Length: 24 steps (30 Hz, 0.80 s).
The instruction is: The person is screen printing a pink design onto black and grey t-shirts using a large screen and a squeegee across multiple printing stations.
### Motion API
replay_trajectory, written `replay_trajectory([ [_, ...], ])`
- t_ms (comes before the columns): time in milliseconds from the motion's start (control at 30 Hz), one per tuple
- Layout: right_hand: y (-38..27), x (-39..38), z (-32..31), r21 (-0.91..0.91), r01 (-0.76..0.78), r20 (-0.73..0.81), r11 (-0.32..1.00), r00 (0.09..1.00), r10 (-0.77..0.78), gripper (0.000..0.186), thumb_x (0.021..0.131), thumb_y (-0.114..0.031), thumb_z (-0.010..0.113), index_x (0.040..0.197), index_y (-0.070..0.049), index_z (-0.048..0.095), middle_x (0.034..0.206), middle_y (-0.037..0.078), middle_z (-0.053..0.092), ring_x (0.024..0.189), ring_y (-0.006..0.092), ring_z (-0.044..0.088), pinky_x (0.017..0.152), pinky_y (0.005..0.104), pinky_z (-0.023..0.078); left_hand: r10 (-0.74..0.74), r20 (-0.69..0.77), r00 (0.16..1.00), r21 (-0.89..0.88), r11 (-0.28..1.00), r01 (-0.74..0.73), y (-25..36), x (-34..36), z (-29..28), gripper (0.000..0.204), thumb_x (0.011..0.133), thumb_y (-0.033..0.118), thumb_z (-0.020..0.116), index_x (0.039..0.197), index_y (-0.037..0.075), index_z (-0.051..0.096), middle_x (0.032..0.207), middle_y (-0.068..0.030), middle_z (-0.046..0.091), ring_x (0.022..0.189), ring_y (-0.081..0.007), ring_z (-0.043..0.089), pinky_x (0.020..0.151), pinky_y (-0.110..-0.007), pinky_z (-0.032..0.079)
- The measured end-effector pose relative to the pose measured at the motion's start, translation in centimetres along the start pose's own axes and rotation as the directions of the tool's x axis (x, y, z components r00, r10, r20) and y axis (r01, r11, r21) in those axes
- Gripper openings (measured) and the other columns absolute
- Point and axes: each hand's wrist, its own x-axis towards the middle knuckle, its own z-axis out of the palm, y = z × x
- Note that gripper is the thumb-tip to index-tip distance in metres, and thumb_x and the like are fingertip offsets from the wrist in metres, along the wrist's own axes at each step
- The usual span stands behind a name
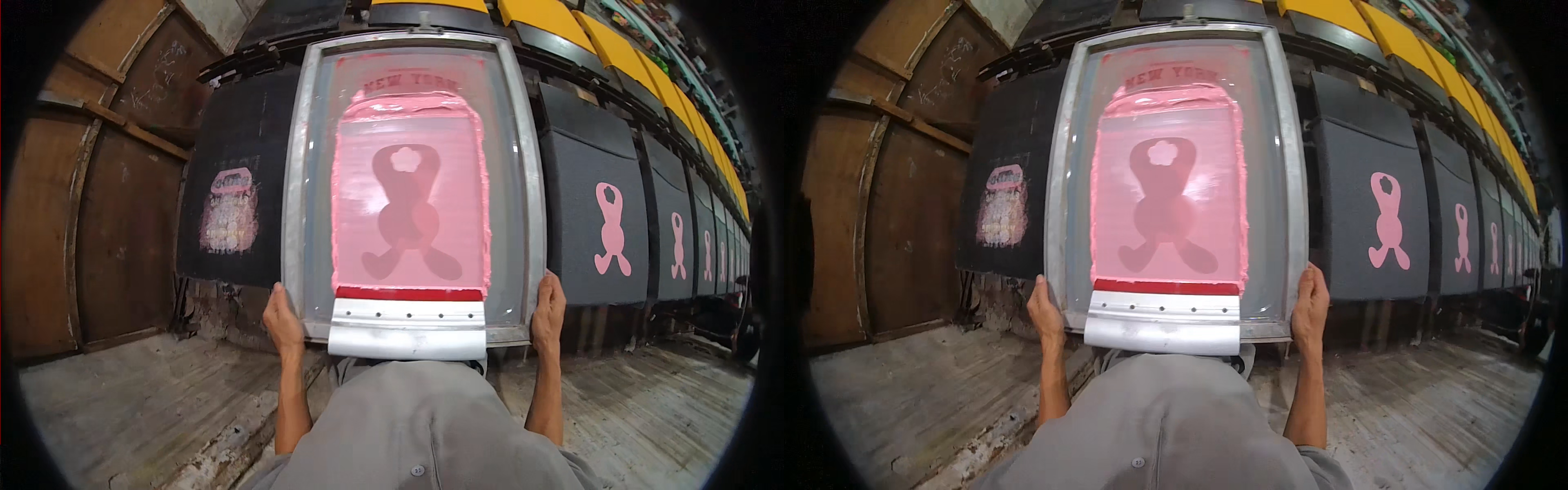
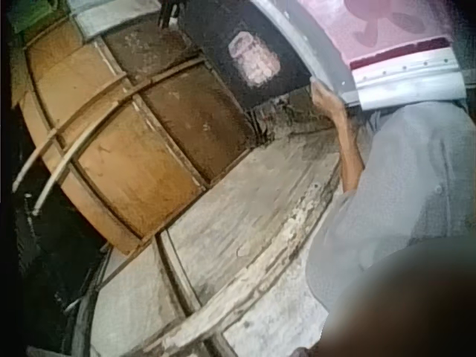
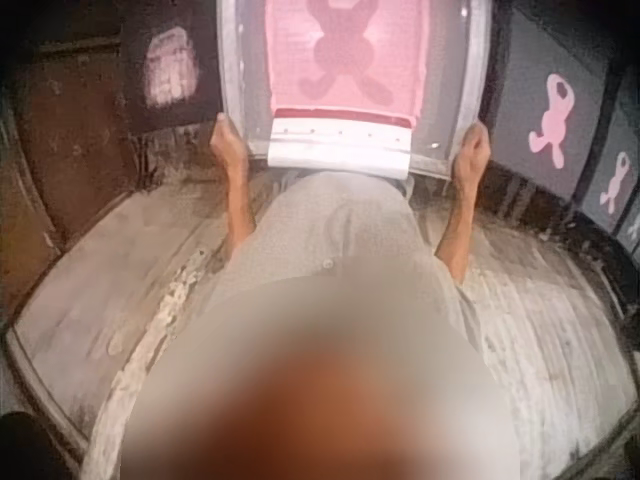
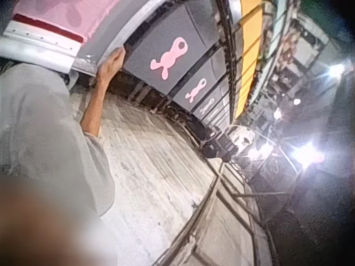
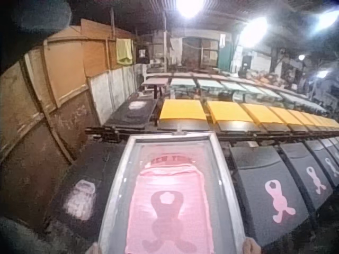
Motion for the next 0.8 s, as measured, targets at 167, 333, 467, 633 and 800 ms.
replay_trajectory([
  [167, -2.2, -2.6, 8.6, 0.019, 0.035, 0.007, 0.999, 0.999, -0.035, 0.039, 0.107, -0.029, 0.046, 0.125, 0.003, 0.059, 0.106, 0.008, 0.065, 0.1, 0.0144, 0.056, 0.09, 0.0291, 0.045, -0.08, -0.09, 0.993, -0.224, 0.973, 0.058, -4.8, 4.6, -7.5, 0.057, 0.105, 0.041, 0.044, 0.104, -0.011, 0.066, 0.091, -0.0106, 0.068, 0.083, -0.0178, 0.057, 0.08, -0.034, 0.046],
  [333, -5.2, -6.2, 18.3, 0.033, 0.06, 0.096, 0.998, 0.993, -0.063, 0.037, 0.106, -0.028, 0.048, 0.123, 0.003, 0.06, 0.101, 0.007, 0.065, 0.095, 0.0141, 0.056, 0.086, 0.0294, 0.046, -0.125, -0.133, 0.983, -0.268, 0.96, 0.085, -7.8, 9.3, -16.6, 0.058, 0.104, 0.042, 0.045, 0.112, -0.011, 0.067, 0.098, -0.0138, 0.069, 0.091, -0.0215, 0.06, 0.085, -0.034, 0.047],
  [467, -8.4, -8.0, 24.5, 0.031, 0.089, 0.164, 0.996, 0.982, -0.093, 0.038, 0.107, -0.029, 0.047, 0.123, 0.004, 0.059, 0.096, 0.001, 0.06, 0.089, 0.0101, 0.05, 0.081, 0.0253, 0.043, -0.117, -0.18, 0.977, -0.287, 0.956, 0.061, -8.7, 13.0, -21.9, 0.06, 0.104, 0.042, 0.045, 0.122, -0.013, 0.061, 0.116, -0.0163, 0.066, 0.101, -0.0232, 0.06, 0.091, -0.033, 0.047],
  [633, -11.8, -8.3, 30.3, 0.021, 0.103, 0.196, 0.994, 0.975, -0.105, 0.037, 0.106, -0.028, 0.05, 0.122, 0.004, 0.059, 0.092, 0.001, 0.058, 0.086, 0.0097, 0.049, 0.079, 0.0254, 0.043, -0.238, -0.188, 0.953, -0.352, 0.922, 0.161, -11.7, 16.0, -26.0, 0.06, 0.104, 0.042, 0.045, 0.126, -0.012, 0.059, 0.119, -0.0165, 0.065, 0.106, -0.0235, 0.061, 0.094, -0.033, 0.046],
  [800, -15.2, -7.6, 35.7, 0.004, 0.122, 0.214, 0.993, 0.969, -0.12, 0.039, 0.104, -0.03, 0.052, 0.124, 0.002, 0.06, 0.098, 0.009, 0.067, 0.092, 0.0149, 0.058, 0.084, 0.0302, 0.048, -0.233, -0.168, 0.958, -0.447, 0.884, 0.136, -13.9, 20.5, -28.2, 0.06, 0.105, 0.042, 0.044, 0.127, -0.011, 0.058, 0.124, -0.0163, 0.063, 0.108, -0.0242, 0.06, 0.096, -0.033, 0.046],
])
